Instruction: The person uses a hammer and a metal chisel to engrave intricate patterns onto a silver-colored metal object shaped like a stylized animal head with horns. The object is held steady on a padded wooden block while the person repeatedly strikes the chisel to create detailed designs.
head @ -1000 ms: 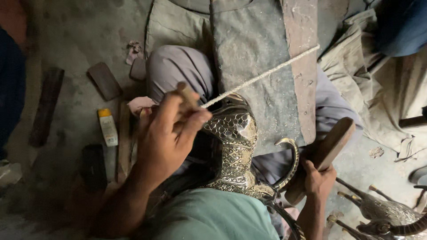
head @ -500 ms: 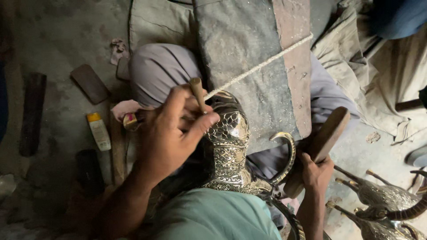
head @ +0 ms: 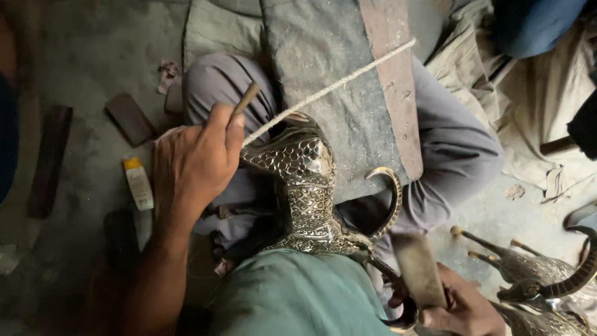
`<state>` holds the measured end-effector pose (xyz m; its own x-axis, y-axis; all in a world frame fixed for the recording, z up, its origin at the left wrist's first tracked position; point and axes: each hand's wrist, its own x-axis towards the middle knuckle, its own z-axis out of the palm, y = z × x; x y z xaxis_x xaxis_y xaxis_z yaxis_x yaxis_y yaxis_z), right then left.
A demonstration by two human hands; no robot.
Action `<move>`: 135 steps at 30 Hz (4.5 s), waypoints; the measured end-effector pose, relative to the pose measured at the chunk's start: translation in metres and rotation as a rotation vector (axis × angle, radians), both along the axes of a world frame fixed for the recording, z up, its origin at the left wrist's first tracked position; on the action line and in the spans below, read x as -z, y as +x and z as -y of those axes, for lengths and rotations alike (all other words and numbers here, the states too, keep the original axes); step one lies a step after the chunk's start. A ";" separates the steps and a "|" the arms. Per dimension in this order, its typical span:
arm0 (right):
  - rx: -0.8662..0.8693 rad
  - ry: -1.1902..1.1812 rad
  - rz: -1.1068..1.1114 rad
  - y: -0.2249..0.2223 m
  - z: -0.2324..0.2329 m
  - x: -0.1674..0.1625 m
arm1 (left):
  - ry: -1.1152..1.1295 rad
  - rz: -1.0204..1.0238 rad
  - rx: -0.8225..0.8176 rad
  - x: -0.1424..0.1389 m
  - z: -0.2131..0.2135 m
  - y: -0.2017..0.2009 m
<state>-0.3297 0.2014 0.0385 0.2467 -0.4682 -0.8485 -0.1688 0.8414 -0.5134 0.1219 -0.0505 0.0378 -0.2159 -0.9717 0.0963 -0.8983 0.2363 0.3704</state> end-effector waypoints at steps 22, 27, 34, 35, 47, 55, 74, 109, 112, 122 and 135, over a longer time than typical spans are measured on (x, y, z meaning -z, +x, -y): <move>-0.574 0.126 -0.396 0.008 0.048 -0.044 | -0.055 -0.161 0.161 0.026 -0.029 -0.091; -0.495 -0.010 -0.394 -0.014 0.056 -0.028 | -0.007 -0.164 0.142 0.029 -0.008 -0.093; -0.278 0.110 -0.759 -0.030 0.064 -0.003 | -0.043 -0.423 0.136 0.012 0.004 -0.090; -0.180 0.127 -0.769 -0.028 0.067 -0.003 | -0.075 -0.517 0.139 0.006 0.003 -0.089; 0.287 -0.371 -0.574 -0.008 0.086 -0.024 | 0.235 -0.804 0.306 0.001 0.002 -0.102; -0.085 -0.699 -1.113 0.011 0.113 -0.044 | 0.358 -0.691 0.678 0.000 0.036 -0.129; 0.031 -0.923 -1.114 0.024 0.118 -0.067 | 0.367 -0.634 0.980 -0.017 0.042 -0.140; 0.360 -0.943 -1.033 0.040 0.102 -0.063 | 0.401 -0.492 1.009 -0.034 0.046 -0.154; 0.212 -0.972 -1.281 0.050 0.120 -0.077 | 0.410 -0.499 1.018 -0.034 0.047 -0.155; 0.270 -1.006 -1.147 0.034 0.086 -0.050 | 0.434 -0.450 1.019 -0.035 0.047 -0.156; 1.052 -0.797 -0.658 0.068 0.116 -0.075 | 0.457 -0.436 1.017 -0.035 0.047 -0.159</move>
